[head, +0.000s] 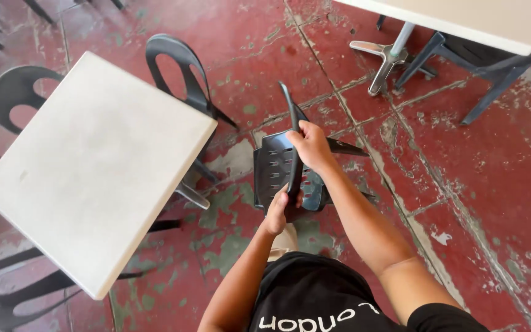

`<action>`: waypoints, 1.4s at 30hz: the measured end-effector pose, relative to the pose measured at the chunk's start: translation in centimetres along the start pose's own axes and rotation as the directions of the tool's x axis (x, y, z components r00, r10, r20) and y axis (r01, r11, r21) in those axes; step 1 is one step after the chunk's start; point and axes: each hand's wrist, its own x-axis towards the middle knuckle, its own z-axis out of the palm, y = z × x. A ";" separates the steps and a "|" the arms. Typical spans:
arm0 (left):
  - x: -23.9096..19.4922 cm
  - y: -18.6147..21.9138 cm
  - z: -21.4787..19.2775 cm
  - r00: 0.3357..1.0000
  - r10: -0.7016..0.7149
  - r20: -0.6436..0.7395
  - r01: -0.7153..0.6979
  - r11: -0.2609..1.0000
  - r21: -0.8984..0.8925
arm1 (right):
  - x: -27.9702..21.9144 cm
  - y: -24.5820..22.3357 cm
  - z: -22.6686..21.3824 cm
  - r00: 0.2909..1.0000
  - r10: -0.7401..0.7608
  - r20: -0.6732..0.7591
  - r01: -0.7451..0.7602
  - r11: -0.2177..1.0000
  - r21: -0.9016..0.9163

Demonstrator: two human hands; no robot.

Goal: Stacking plastic chairs in an outdoor dining area.

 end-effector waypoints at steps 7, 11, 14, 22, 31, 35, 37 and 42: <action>13.4 -6.2 -10.0 1.000 0.007 0.014 -0.005 0.994 -0.113 | 15.4 -2.1 3.7 0.999 0.016 0.033 -0.018 0.999 0.048; 22.7 -6.2 -14.5 0.996 -0.006 0.090 0.044 0.905 -0.422 | 24.6 -4.1 5.2 0.999 0.044 0.026 -0.044 0.999 0.001; 29.4 -5.1 -17.2 0.988 0.000 0.152 0.081 0.849 -0.522 | 30.9 -5.9 5.4 0.999 0.043 -0.008 -0.043 0.998 -0.034; 40.9 -5.7 -24.7 0.983 -0.038 0.182 0.131 0.838 -0.530 | 41.2 -11.7 5.5 0.996 0.093 0.005 -0.093 0.996 0.013; 60.0 -8.5 -32.0 0.978 -0.110 0.178 0.182 0.868 -0.463 | 62.3 -9.9 3.5 0.988 0.144 0.059 -0.146 0.989 0.030; 69.5 -8.8 -35.0 0.971 -0.170 0.168 0.230 0.859 -0.457 | 73.2 -8.2 3.1 0.985 0.152 0.078 -0.161 0.980 0.120; 73.0 -9.4 -36.9 0.967 -0.198 0.159 0.250 0.856 -0.452 | 77.0 -8.8 2.7 0.984 0.145 0.101 -0.162 0.969 0.185; 83.4 -9.7 -40.5 0.984 -0.169 0.063 0.180 0.928 -0.327 | 86.4 -10.6 0.4 0.992 0.063 0.106 -0.097 0.933 0.345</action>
